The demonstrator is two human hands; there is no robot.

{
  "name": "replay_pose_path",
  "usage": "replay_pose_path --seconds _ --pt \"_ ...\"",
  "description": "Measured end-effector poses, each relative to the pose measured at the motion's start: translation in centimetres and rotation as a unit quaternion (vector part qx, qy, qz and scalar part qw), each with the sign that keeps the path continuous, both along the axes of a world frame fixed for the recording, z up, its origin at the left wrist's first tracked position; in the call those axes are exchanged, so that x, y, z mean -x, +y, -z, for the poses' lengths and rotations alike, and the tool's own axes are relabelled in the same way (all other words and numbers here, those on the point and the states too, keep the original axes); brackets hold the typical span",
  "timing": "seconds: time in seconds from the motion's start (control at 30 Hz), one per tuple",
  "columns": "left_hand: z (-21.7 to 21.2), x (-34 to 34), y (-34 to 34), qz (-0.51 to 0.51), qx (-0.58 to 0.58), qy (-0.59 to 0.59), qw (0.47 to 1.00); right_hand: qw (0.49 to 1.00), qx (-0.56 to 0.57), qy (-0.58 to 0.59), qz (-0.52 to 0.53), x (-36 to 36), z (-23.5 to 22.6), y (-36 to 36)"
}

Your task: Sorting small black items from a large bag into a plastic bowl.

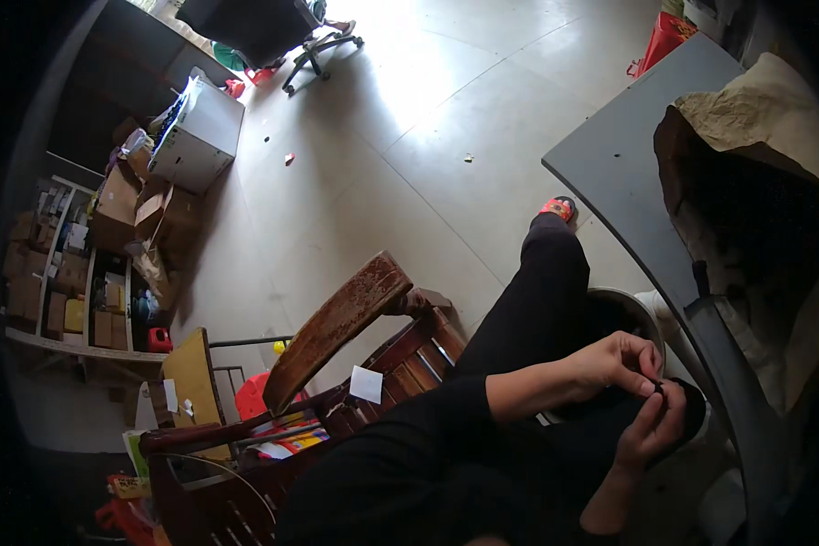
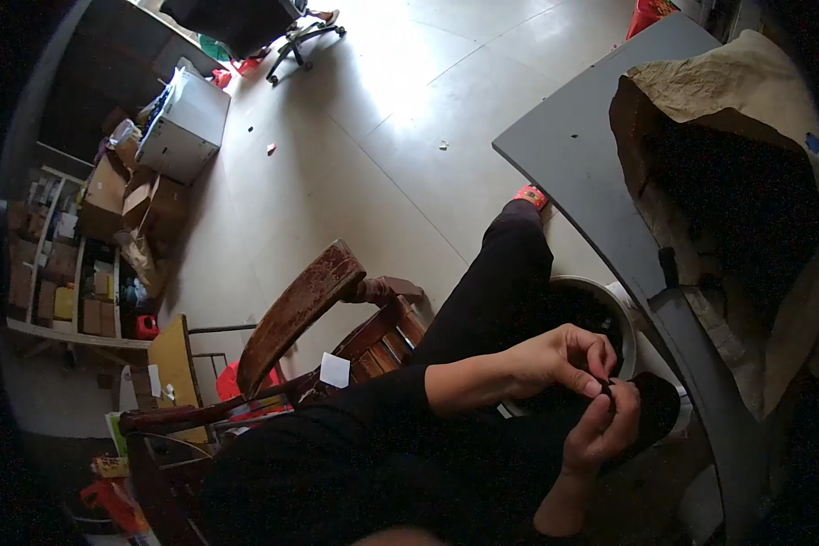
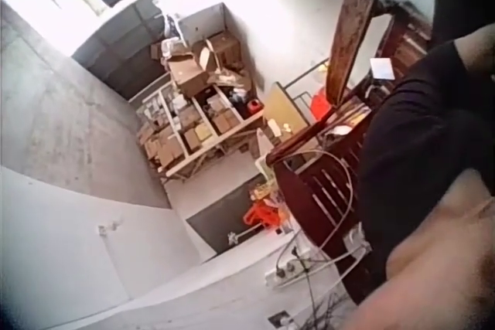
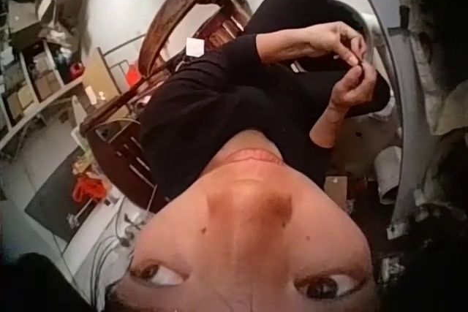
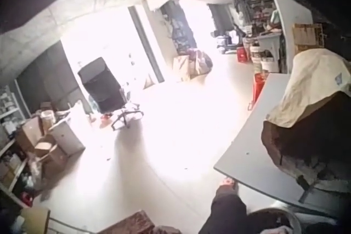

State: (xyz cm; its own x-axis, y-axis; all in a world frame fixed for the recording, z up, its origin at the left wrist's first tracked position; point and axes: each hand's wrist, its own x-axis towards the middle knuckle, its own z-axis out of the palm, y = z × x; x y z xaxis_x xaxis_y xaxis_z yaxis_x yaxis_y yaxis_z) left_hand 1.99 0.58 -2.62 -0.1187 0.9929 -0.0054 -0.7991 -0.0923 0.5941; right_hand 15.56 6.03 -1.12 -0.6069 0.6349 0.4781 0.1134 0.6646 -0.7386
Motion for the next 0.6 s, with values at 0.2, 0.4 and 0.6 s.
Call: replay_pose_path --seconds 0.2,0.4,0.6 --pt "-0.3 -0.3 0.1 0.003 0.03 -0.024 0.999 0.982 0.183 0.042 -0.011 -0.5 0.5 0.8" --pt "0.2 -1.1 -0.1 -0.024 0.014 -0.029 0.999 0.999 -0.003 -0.042 0.012 0.1 -0.6 0.2" --pt "0.6 -1.7 -0.6 -0.024 0.01 0.005 1.0 0.998 -0.005 -0.054 0.012 -0.5 0.2 0.3"
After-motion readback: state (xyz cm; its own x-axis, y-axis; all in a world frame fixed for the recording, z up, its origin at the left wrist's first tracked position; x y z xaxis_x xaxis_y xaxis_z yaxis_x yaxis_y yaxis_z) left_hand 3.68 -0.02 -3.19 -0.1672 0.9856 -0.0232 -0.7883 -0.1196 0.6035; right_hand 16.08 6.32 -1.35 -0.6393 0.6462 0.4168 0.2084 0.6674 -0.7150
